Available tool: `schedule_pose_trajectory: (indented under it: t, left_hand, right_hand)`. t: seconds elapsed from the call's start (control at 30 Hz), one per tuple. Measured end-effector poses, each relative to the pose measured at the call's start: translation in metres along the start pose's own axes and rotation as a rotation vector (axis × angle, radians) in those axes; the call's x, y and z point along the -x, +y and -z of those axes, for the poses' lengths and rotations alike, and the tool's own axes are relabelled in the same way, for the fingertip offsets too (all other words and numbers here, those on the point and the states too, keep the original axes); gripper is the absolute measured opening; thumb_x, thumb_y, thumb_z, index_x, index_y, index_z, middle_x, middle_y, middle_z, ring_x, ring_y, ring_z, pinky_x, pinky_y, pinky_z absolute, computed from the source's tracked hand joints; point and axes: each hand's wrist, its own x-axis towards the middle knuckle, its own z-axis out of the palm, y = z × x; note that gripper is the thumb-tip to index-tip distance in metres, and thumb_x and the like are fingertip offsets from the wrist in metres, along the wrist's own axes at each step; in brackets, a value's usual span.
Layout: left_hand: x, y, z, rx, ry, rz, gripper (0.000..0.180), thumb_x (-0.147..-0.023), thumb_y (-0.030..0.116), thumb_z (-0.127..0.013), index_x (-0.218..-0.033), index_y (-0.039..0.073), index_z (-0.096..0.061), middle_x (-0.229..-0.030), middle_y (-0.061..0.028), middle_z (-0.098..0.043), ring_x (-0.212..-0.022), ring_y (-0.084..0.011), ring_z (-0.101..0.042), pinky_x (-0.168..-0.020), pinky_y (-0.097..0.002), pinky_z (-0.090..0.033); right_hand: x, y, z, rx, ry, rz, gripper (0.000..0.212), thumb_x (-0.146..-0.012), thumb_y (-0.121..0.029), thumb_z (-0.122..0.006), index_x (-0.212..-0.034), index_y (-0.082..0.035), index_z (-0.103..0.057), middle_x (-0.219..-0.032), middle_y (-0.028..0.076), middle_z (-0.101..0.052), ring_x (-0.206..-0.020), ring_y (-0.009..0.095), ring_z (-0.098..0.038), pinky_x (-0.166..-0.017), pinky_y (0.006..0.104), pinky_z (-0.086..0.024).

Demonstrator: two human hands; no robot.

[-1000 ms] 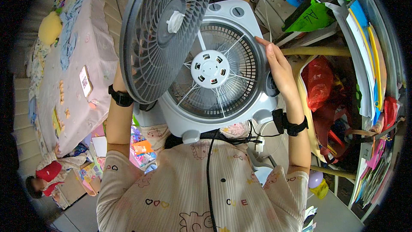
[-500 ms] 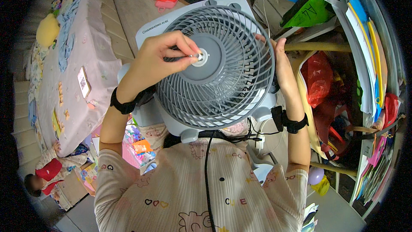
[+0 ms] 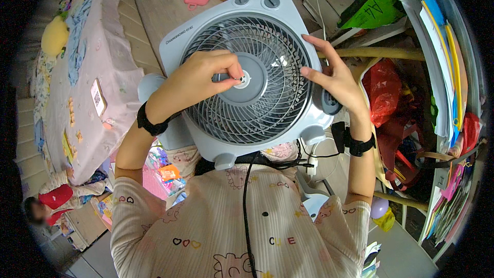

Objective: The person reassembles a small square fan by placing the fan blade, securing the front grille, and tightening the central cap. They also wipe the fan blade with a cloth during the process.

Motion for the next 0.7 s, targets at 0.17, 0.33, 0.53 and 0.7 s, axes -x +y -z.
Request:
schedule_pose_trajectory:
  t: [0.17, 0.33, 0.53, 0.7]
  left_hand:
    - [0.005, 0.001, -0.013, -0.109, 0.088, -0.028, 0.014, -0.083, 0.003, -0.07, -0.09, 0.001, -0.057, -0.09, -0.0097, -0.063, -0.082, -0.0279, -0.064, -0.071, -0.0345, -0.05]
    - [0.009, 0.007, -0.025, -0.087, 0.157, 0.03, 0.013, -0.085, 0.0, -0.067, -0.093, 0.0, -0.056, -0.089, -0.0105, -0.061, -0.082, -0.0275, -0.064, -0.072, -0.0342, -0.051]
    - [0.012, 0.013, -0.033, -0.033, 0.211, 0.087, 0.013, -0.085, -0.004, -0.065, -0.094, -0.001, -0.056, -0.091, -0.0119, -0.06, -0.082, -0.0277, -0.064, -0.071, -0.034, -0.052]
    - [0.009, 0.019, -0.043, -0.067, 0.292, 0.039, 0.013, -0.086, -0.003, -0.066, -0.093, -0.002, -0.054, -0.092, -0.0124, -0.06, -0.082, -0.0272, -0.064, -0.071, -0.0346, -0.051]
  right_hand:
    - [0.002, 0.006, -0.005, 0.155, 0.041, 0.052, 0.06, -0.09, -0.001, -0.066, -0.145, -0.014, -0.047, -0.133, 0.011, -0.058, -0.099, 0.011, -0.061, -0.08, 0.0231, -0.049]
    - [0.004, 0.006, -0.007, 0.295, 0.096, -0.02, 0.052, -0.095, -0.009, -0.063, -0.144, -0.016, -0.048, -0.135, 0.014, -0.059, -0.106, 0.013, -0.061, -0.083, 0.0272, -0.05]
    - [0.012, 0.01, -0.01, 0.37, 0.13, -0.027, 0.043, -0.103, -0.023, -0.054, -0.145, -0.015, -0.048, -0.143, 0.012, -0.055, -0.13, 0.021, -0.053, -0.103, 0.0329, -0.042]
    - [0.018, 0.024, -0.01, 0.275, 0.138, 0.021, 0.041, -0.106, -0.017, -0.046, -0.147, -0.013, -0.046, -0.147, 0.009, -0.052, -0.136, 0.021, -0.047, -0.111, 0.0327, -0.034]
